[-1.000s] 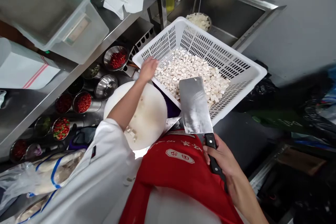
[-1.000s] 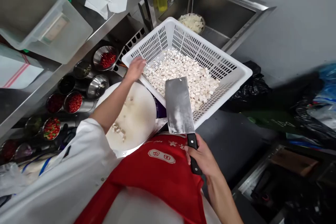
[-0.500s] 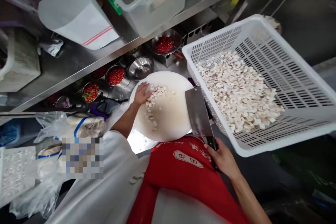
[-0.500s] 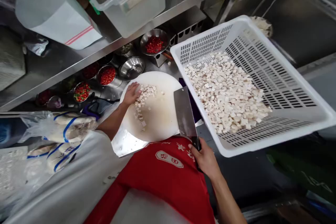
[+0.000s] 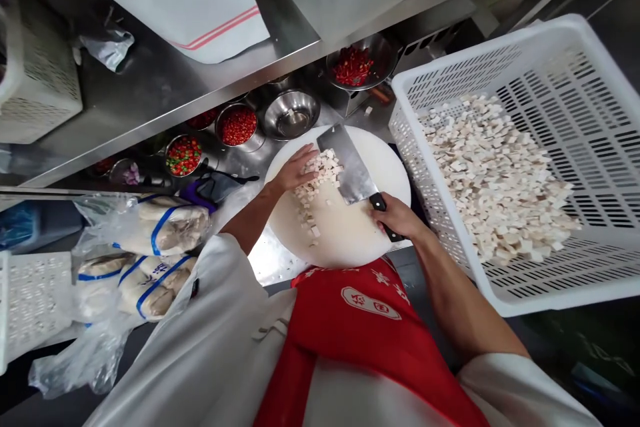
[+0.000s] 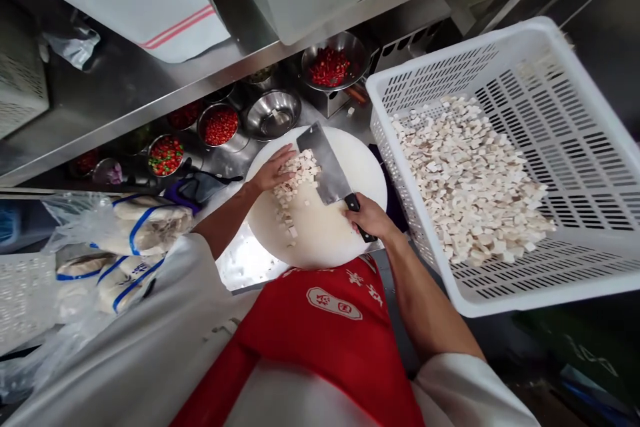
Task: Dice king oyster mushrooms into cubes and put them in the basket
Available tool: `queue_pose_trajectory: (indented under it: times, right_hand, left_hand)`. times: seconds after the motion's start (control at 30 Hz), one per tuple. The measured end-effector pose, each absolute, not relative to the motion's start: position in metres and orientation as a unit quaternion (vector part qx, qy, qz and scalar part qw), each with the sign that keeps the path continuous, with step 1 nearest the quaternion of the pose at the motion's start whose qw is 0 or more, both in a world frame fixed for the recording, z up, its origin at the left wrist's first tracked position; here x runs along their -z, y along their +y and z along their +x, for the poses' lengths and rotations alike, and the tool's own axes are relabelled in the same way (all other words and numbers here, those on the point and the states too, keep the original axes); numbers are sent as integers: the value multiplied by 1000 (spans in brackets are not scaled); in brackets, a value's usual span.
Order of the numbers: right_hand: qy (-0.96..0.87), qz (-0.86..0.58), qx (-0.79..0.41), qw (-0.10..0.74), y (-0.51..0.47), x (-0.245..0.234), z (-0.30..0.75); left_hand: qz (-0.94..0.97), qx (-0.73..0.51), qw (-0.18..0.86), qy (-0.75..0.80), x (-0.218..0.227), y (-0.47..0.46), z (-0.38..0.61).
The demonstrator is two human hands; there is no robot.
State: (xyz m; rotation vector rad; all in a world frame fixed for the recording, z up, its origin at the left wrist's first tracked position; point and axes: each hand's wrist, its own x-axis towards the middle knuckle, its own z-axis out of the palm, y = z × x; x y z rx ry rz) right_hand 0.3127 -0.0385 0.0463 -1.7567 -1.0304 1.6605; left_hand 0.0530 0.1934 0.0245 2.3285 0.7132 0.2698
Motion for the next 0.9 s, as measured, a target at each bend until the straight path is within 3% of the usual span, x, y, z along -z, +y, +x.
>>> queue_pose_trajectory:
  times: [0.17, 0.47, 0.63, 0.9]
  right_hand:
    - [-406, -609, -650, 202, -25, -47, 299]
    - [-377, -613, -668, 190, -91, -53, 285]
    - [-304, -624, -675, 249, -120, -52, 240]
    - [-274, -611, -667, 327, -105, -45, 197]
  left_hand:
    - [894, -145, 302, 296, -15, 172, 37]
    - [838, -191, 265, 438, -15, 69, 17]
    - [784, -230, 251, 520, -10, 41, 39]
    - [731, -291, 283, 549, -8, 70, 72]
